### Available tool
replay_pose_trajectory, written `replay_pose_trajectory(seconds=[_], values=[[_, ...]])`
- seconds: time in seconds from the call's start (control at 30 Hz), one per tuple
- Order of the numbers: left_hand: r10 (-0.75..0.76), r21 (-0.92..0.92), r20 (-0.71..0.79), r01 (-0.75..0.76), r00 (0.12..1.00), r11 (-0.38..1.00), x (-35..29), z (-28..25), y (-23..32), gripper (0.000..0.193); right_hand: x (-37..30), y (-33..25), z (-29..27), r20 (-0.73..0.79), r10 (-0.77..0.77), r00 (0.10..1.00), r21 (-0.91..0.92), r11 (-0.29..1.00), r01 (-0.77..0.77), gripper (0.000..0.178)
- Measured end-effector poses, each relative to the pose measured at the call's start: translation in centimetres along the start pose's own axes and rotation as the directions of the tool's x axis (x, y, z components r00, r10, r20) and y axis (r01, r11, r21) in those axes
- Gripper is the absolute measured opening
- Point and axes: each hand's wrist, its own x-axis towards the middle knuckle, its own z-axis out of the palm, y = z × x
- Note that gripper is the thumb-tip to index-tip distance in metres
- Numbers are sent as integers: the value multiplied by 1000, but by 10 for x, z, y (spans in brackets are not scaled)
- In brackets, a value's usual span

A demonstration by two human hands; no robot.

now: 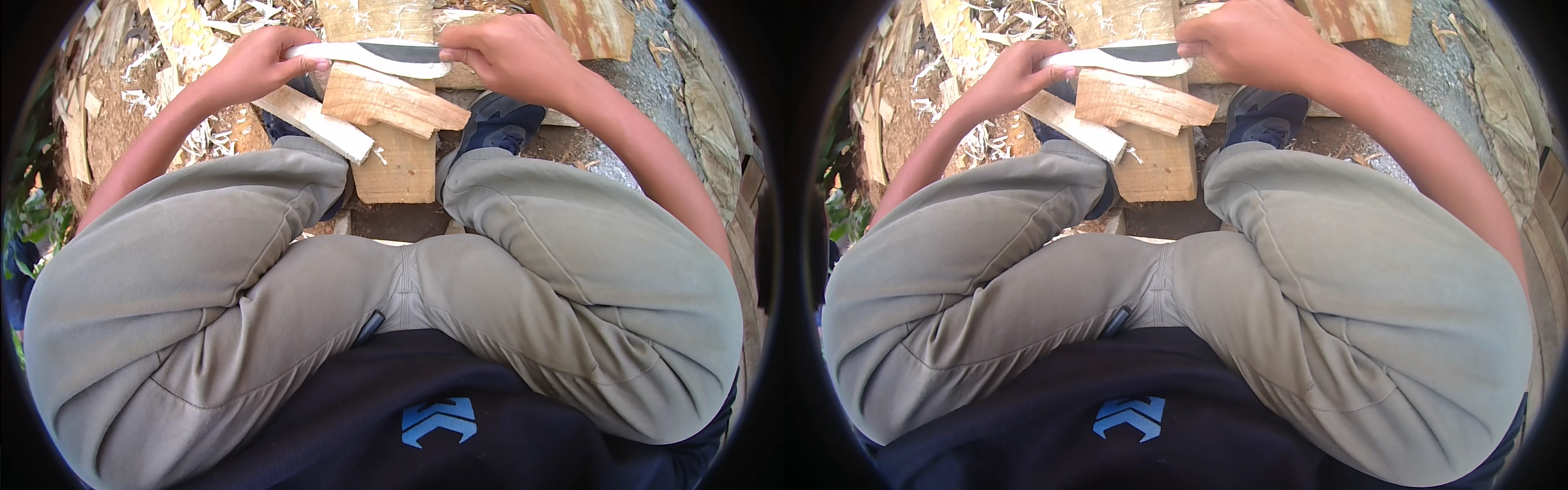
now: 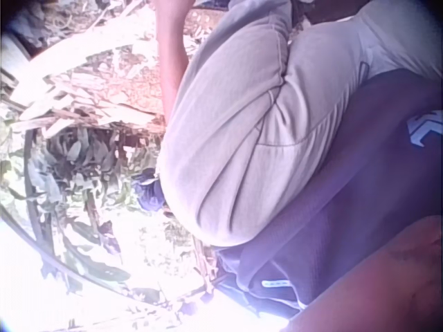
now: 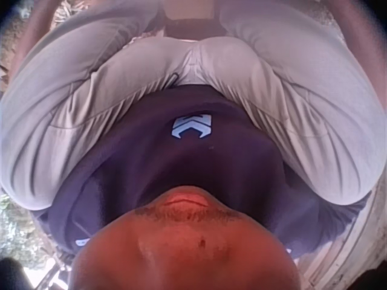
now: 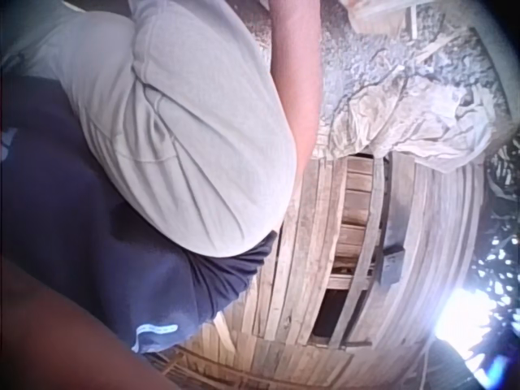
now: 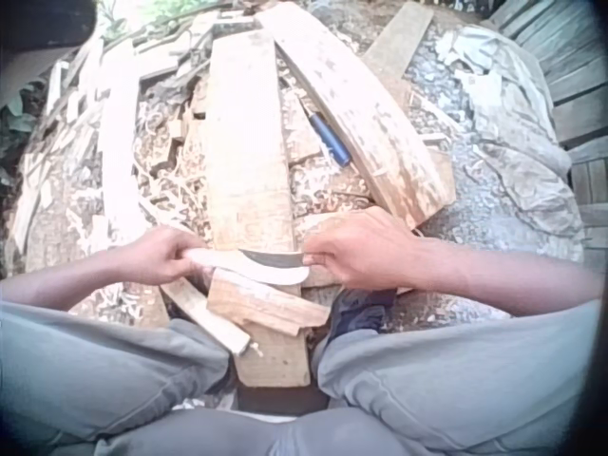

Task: The person sits cross-legged on the ground and uses a knife to carve a piece of light-colored wood. They hold the wood in their left hand and the knife in their right, making repeated shaving motions to shape the object. The person occasionally pauses to inspect the carved piece before resuming the carving process.

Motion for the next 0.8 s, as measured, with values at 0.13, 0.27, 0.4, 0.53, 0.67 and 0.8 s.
replay_pose_trajectory(seconds=[0.13,0.27,0.4,0.53,0.67,0.8], values=[[-50,-149,60,58,997,987,-2,2,1,39,0,-1,-9,-21,47,999,31,998,-46,19],[-49,-176,38,55,998,983,-9,4,3,41,-7,-2,-30,22,165,986,1,986,-165,19],[-33,-136,12,34,999,990,-6,3,0,46,-11,-1,-27,-43,105,994,-14,994,-105,18],[-41,-153,-12,39,999,988,-5,4,-1,49,-13,8,-22,-12,107,994,-62,992,-108,17],[-37,-195,-20,33,999,980,-6,9,-3,52,-13,5,-24,35,112,993,-68,992,-109,15],[-57,-163,-11,55,998,985,-6,6,-1,50,-11,1,-23,7,68,998,-89,994,-68,19]])
